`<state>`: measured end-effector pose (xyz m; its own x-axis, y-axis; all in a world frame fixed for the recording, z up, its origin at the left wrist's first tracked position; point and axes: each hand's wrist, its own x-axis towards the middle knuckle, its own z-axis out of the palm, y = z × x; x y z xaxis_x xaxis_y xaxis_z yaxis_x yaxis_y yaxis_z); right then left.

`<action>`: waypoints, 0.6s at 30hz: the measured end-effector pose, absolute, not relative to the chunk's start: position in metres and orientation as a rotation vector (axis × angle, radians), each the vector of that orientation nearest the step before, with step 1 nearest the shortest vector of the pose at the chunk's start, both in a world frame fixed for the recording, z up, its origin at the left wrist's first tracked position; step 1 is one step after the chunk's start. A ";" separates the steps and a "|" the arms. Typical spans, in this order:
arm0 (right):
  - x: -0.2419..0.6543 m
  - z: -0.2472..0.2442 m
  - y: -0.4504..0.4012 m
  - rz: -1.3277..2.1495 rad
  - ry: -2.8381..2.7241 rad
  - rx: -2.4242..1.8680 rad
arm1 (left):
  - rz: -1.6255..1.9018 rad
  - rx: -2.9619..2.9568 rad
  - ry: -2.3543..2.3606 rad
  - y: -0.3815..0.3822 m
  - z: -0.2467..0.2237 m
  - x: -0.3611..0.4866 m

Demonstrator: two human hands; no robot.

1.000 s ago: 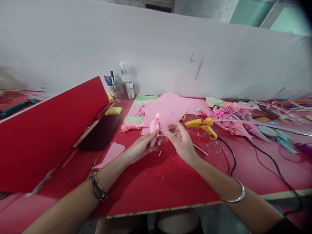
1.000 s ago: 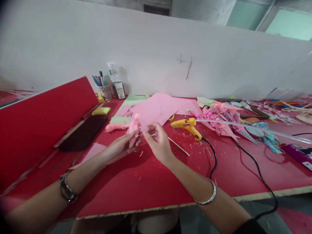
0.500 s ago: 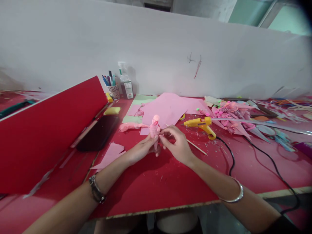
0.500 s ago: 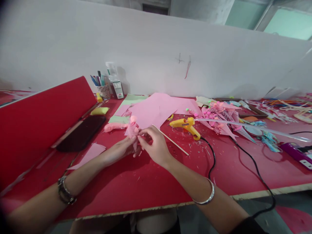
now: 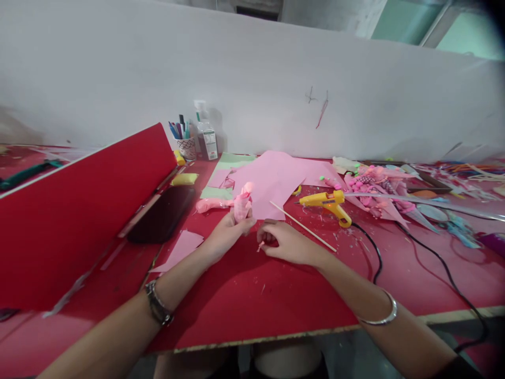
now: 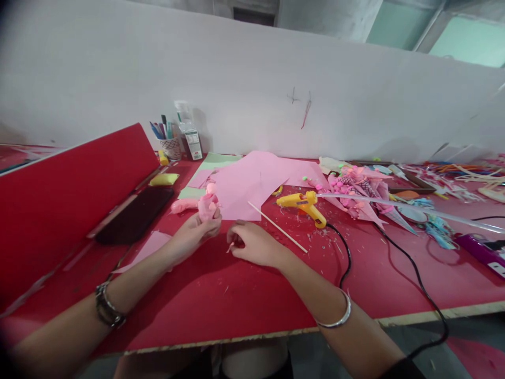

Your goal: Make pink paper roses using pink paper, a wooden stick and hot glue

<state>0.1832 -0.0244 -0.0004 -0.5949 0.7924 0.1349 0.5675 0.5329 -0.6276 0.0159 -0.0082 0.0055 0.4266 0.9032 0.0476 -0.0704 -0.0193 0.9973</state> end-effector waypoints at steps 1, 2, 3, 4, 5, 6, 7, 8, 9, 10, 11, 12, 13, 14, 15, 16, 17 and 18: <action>0.184 0.000 -0.024 0.756 -2.377 -1.113 | 0.927 1.396 0.858 -0.009 0.006 0.016; 0.184 0.000 -0.024 0.755 -2.386 -1.108 | 0.922 1.419 0.894 -0.009 0.006 0.016; 0.184 0.000 -0.024 0.752 -2.400 -1.100 | 0.915 1.435 0.927 -0.009 0.006 0.016; 0.184 0.001 -0.024 0.750 -2.418 -1.091 | 0.908 1.446 0.953 -0.010 0.006 0.016; 0.183 0.001 -0.024 0.750 -2.438 -1.085 | 0.907 1.452 0.974 -0.010 0.006 0.016; 0.182 0.002 -0.024 0.753 -2.458 -1.081 | 0.913 1.450 0.990 -0.010 0.006 0.016; 0.180 0.002 -0.024 0.757 -2.478 -1.079 | 0.919 1.446 0.999 -0.010 0.006 0.017; 0.179 0.002 -0.025 0.758 -2.493 -1.075 | 0.925 1.440 1.001 -0.010 0.006 0.017; 0.177 0.003 -0.025 0.751 -2.506 -1.068 | 0.931 1.435 0.999 -0.009 0.005 0.017; 0.176 0.003 -0.026 0.734 -2.518 -1.059 | 0.937 1.430 0.997 -0.009 0.005 0.017; 0.175 0.004 -0.027 0.711 -2.527 -1.050 | 0.940 1.426 0.997 -0.009 0.005 0.017; 0.174 0.004 -0.027 0.690 -2.531 -1.044 | 0.939 1.422 0.999 -0.010 0.005 0.018; 0.174 0.004 -0.028 0.677 -2.532 -1.044 | 0.936 1.417 1.004 -0.010 0.005 0.018; 0.173 0.004 -0.028 0.667 -2.528 -1.047 | 0.935 1.410 1.008 -0.010 0.006 0.018; 0.173 0.003 -0.028 0.660 -2.521 -1.050 | 0.932 1.402 1.010 -0.010 0.006 0.018; 0.174 0.003 -0.028 0.654 -2.511 -1.047 | 0.928 1.396 1.011 -0.011 0.007 0.019; 0.174 0.002 -0.028 0.648 -2.499 -1.039 | 0.923 1.391 1.011 -0.011 0.008 0.019; 0.174 0.001 -0.028 0.648 -2.490 -1.026 | 0.922 1.387 1.010 -0.011 0.008 0.019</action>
